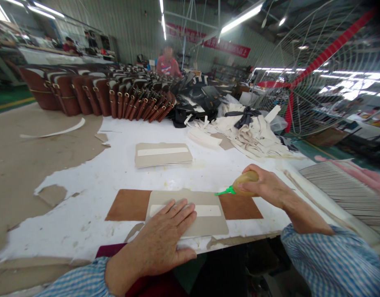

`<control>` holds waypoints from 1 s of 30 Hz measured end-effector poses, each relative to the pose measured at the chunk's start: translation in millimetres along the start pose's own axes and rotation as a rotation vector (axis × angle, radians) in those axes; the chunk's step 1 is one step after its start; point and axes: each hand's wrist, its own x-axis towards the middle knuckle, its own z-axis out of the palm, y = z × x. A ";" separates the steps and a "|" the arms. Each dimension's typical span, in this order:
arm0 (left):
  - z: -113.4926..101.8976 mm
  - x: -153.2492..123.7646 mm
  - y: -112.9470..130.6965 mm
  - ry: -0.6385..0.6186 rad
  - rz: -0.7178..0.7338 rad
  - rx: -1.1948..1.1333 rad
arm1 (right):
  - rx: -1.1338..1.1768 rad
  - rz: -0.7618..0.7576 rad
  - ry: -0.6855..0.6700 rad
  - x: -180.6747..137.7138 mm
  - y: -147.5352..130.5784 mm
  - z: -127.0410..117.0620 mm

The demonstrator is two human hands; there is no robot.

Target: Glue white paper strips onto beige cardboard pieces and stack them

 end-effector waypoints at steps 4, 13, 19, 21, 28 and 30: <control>0.5 1.2 -0.4 0.008 0.008 0.002 | 0.007 0.006 -0.017 0.6 -6.3 3.0; 2.0 -1.0 -1.1 0.042 0.022 0.006 | 0.027 -0.050 -0.068 5.6 -37.3 12.4; -1.1 0.7 0.2 0.034 0.017 -0.015 | -0.012 -0.082 -0.104 7.1 -58.2 17.3; -3.6 1.2 1.4 0.013 0.013 -0.022 | -0.011 -0.092 -0.111 7.6 -63.7 19.2; -6.2 1.8 2.1 -0.026 -0.003 -0.032 | 0.019 -0.139 -0.130 9.4 -79.0 25.7; -5.3 1.7 1.7 -0.029 -0.005 -0.030 | 0.031 -0.151 -0.137 9.5 -83.8 27.9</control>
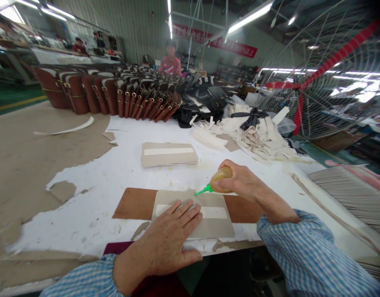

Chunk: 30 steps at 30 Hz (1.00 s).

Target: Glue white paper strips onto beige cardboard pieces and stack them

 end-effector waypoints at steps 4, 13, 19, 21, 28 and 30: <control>2.0 -1.1 -0.4 0.017 0.009 0.005 | 0.022 -0.029 -0.006 2.7 -10.7 5.9; -1.8 -1.9 -0.1 0.015 0.012 -0.011 | 0.406 -0.024 0.001 6.7 -9.2 29.8; -0.4 -2.7 -0.4 0.030 0.006 -0.007 | 1.104 0.119 0.107 -17.0 48.9 36.4; 0.4 -3.0 -1.1 0.049 0.007 0.005 | 1.202 0.130 0.222 -27.6 76.0 30.6; 9.1 -4.9 -12.4 0.148 0.047 0.106 | 1.301 0.178 0.675 -51.8 176.2 0.7; 13.0 -4.2 -17.0 0.186 0.075 0.138 | 1.284 0.177 0.730 -56.6 196.5 -5.2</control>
